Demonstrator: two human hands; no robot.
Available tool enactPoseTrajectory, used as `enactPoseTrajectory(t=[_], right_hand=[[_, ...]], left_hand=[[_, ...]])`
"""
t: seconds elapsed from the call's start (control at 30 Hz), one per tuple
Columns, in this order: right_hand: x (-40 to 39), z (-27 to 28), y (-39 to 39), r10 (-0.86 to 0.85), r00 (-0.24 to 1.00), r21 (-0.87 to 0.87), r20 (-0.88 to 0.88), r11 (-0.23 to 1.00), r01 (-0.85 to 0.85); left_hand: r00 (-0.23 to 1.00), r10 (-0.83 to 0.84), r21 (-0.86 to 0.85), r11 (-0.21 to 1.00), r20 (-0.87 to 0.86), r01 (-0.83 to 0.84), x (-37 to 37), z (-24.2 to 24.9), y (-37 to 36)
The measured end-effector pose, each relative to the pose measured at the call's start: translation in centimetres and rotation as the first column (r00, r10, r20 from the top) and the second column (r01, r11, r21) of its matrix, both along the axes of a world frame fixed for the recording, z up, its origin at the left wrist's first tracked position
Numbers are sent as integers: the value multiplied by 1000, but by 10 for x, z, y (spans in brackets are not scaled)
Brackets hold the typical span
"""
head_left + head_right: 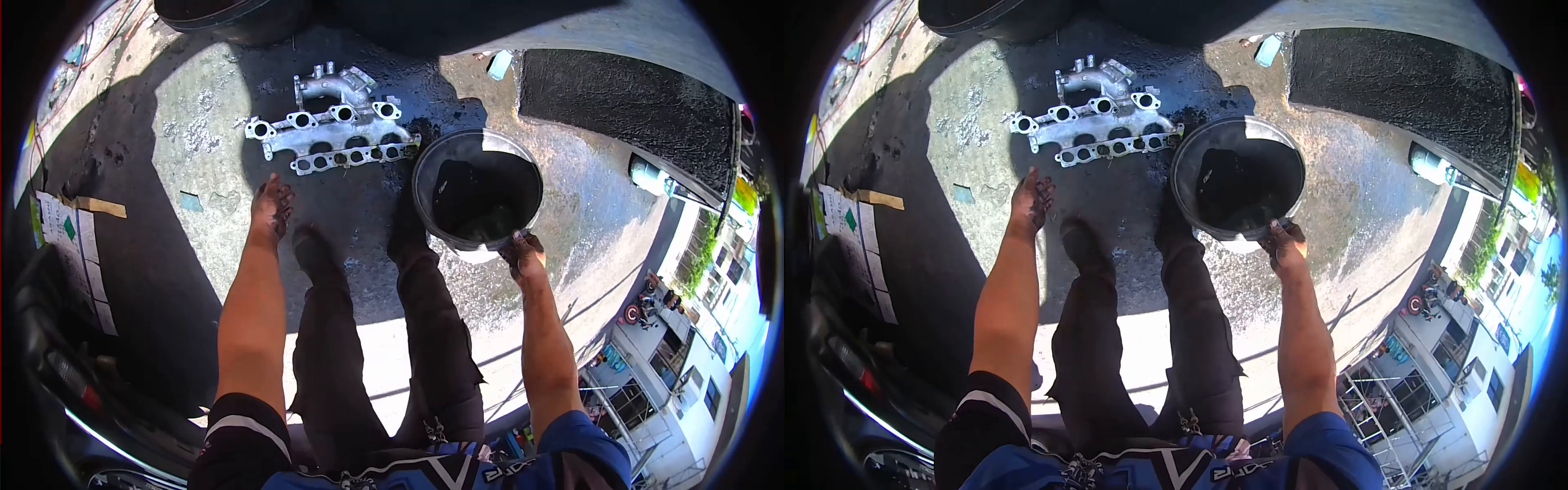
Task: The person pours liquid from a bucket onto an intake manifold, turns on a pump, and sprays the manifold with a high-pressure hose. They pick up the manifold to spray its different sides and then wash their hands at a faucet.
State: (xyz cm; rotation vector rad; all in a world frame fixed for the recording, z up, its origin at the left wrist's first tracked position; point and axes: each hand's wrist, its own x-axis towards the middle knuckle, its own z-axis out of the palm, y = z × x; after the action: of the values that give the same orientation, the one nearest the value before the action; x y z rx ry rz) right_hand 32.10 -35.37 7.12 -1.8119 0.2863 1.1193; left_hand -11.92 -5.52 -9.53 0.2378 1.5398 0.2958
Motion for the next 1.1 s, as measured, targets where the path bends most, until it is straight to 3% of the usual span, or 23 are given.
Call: enactPoseTrajectory(t=[0.13, 0.2, 0.27, 0.33, 0.4, 0.5, 0.53, 0.6, 0.77, 0.9, 1.1], right_hand=[[-30, 15, 36, -9, 996, -112, 94, 994, 19], [-33, 20, 46, 13, 997, -110, 80, 994, -4], [-36, 25, 49, 55, 998, -88, 21, 995, -53], [-42, 25, 51, 27, 999, -132, 44, 991, -21], [-41, 17, 46, 37, 998, -125, 41, 992, -32], [-73, 43, 73, -30, 997, -112, 78, 993, 39], [-72, 38, 70, -8, 997, -125, 78, 992, 17], [-69, 23, 59, 34, 996, -158, 77, 987, -22], [-70, 1, 50, 32, 996, -204, 83, 979, -14], [-64, -5, 50, 29, 999, -238, 21, 971, -23], [-73, -10, 62, 87, 990, -379, 112, 925, -38]], left_hand=[[906, -253, -61, 967, -338, 247, -140, 50, -73], [794, -424, -213, 906, -435, 367, -206, 84, -109], [831, -351, -174, 936, -432, 305, -288, 79, -170], [765, -356, -238, 934, -536, 268, -310, 120, -206], [753, -426, -337, 898, -501, 284, -322, 149, -230], [824, -300, -275, 944, -480, 184, -322, 165, -276], [816, -334, -277, 935, -472, 222, -314, 172, -284], [844, -257, -270, 953, -470, 140, -286, 190, -296], [878, -305, -354, 919, -367, 171, -262, 191, -321], [897, -265, -357, 925, -354, 132, -247, 206, -317], [877, -274, -352, 927, -394, 131, -264, 202, -329]])
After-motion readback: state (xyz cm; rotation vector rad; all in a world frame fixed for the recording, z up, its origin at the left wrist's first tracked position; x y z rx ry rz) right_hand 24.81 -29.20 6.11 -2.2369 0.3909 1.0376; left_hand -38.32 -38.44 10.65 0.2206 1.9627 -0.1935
